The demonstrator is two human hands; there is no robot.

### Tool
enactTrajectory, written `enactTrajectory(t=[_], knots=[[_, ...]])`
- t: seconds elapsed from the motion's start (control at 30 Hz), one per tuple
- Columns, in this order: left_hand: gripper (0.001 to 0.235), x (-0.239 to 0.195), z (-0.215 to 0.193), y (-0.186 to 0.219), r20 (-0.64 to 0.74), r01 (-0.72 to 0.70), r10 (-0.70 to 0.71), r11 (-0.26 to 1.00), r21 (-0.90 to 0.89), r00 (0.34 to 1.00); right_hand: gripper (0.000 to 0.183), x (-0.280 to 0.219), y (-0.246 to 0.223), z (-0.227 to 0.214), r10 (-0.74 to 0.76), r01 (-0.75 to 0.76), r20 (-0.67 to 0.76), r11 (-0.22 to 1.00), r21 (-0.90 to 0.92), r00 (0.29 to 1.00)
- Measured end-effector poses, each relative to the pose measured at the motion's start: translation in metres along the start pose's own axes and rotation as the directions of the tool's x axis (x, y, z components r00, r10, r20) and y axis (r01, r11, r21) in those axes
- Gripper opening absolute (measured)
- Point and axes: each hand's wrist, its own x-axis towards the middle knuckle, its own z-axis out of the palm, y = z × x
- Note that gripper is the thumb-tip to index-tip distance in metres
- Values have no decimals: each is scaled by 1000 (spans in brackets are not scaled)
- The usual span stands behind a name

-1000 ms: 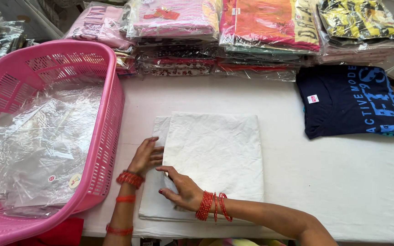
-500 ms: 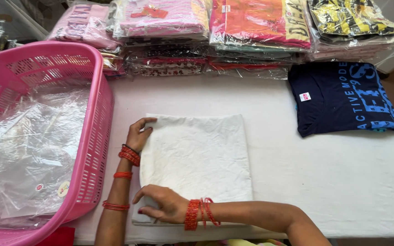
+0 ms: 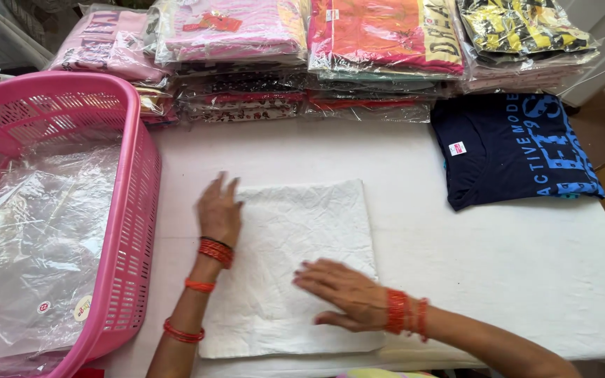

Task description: The person folds a white t-shirt on a table, places it into a clear plastic bag, and stacks it with other packaged clothes. They repeat this process for a dark blue t-shirt and a blue patterned cloth, folding each item and placing it into a plastic bag before stacking it.

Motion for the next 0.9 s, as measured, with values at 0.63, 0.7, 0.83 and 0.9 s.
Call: enactTrajectory(t=[0.63, 0.7, 0.83, 0.9], knots=[[65, 54, 113, 194, 400, -393, 448, 894, -215, 800, 56, -182, -2, 93, 38, 16, 142, 931, -365, 989], [66, 48, 102, 196, 477, -405, 474, 881, -246, 740, 56, -177, -2, 85, 137, -110, 71, 950, -293, 988], [31, 47, 102, 202, 269, -428, 639, 715, -553, 721, 59, -160, -11, 66, 336, -338, -44, 921, -195, 941], [27, 55, 93, 210, 286, -385, 640, 698, -604, 713, 57, -157, -9, 72, 368, -375, -72, 912, -165, 927]])
